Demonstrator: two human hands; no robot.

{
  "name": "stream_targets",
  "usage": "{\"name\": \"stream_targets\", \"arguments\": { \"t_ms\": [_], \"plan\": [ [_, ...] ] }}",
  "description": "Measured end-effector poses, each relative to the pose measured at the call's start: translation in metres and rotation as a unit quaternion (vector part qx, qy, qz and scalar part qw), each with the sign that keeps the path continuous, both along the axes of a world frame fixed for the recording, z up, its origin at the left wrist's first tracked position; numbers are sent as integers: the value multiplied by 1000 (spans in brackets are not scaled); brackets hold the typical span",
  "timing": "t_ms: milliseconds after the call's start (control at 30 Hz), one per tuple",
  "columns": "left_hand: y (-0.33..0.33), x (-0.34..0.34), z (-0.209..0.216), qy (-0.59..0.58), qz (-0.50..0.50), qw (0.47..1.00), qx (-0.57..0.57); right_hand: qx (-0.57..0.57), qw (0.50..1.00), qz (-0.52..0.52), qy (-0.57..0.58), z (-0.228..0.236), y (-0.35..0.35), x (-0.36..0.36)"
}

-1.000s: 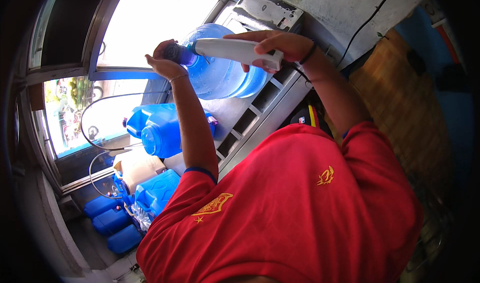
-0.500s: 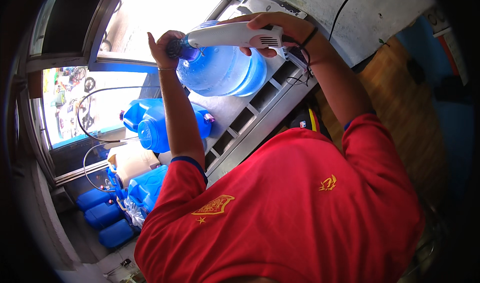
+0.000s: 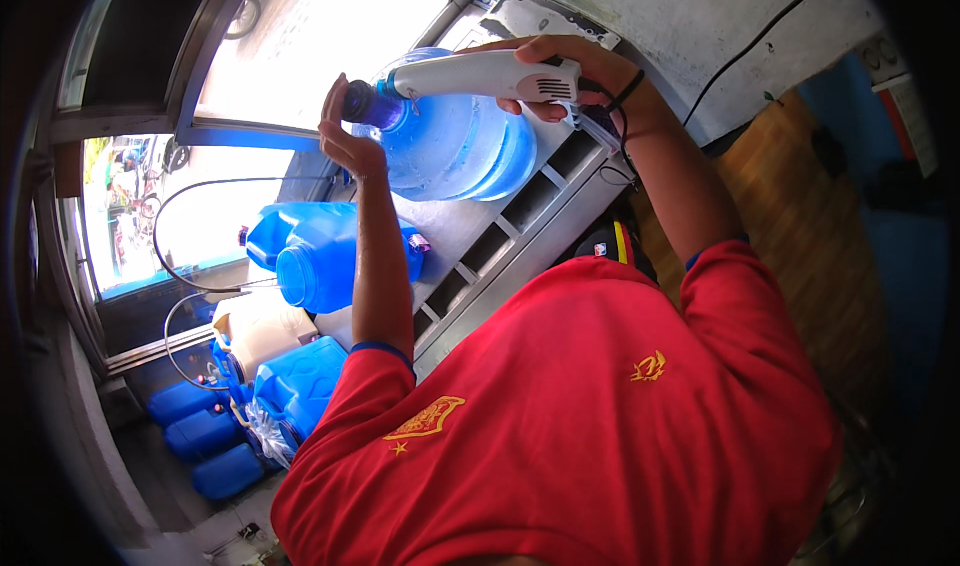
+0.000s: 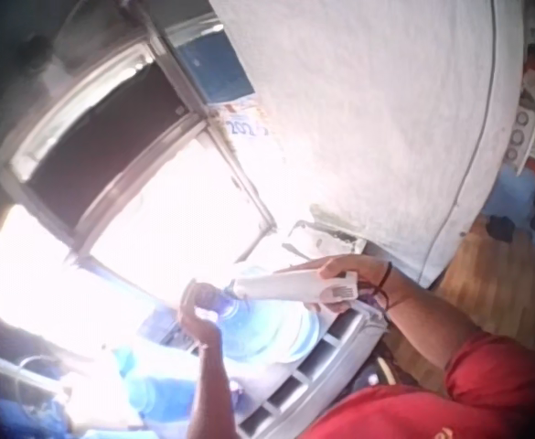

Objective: The person fills several large blue water containers using a handheld filling device at a service station. They position each container, operate the device to fill it, then cap and hand the container to a customer through a service window.

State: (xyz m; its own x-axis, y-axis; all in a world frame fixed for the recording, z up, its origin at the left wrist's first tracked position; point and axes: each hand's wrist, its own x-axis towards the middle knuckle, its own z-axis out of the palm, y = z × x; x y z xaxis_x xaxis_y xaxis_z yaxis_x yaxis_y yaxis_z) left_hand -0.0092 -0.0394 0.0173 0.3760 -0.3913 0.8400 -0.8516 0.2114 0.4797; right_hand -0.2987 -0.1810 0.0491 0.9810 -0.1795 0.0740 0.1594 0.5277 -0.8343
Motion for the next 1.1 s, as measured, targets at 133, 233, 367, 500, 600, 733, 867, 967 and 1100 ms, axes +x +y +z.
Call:
{"name": "stream_targets", "arguments": {
  "t_ms": [133,233,367,500,600,733,867,967,1100],
  "plan": [
    [18,14,4,-170,-34,982,76,-28,1000,-1,8,-9,1,-4],
    [20,23,11,-226,-34,968,106,-24,999,18,11,-18,0,-4],
    [19,26,17,-232,-44,964,119,-10,1000,13,24,-30,-2,-2],
    [16,22,16,-134,-74,984,92,25,999,27,23,-36,-12,5],
    [15,26,10,47,-102,992,66,36,998,51,18,-35,-19,9],
    [18,64,-22,277,-9,961,19,23,997,75,12,-29,-5,4],
    [36,149,-98,445,147,883,38,-6,984,157,82,-20,46,-6],
    [56,217,-178,423,294,844,149,-105,979,134,115,-14,85,-2],
    [84,283,-262,298,402,790,354,-158,977,73,120,-7,111,10]
  ]
}}
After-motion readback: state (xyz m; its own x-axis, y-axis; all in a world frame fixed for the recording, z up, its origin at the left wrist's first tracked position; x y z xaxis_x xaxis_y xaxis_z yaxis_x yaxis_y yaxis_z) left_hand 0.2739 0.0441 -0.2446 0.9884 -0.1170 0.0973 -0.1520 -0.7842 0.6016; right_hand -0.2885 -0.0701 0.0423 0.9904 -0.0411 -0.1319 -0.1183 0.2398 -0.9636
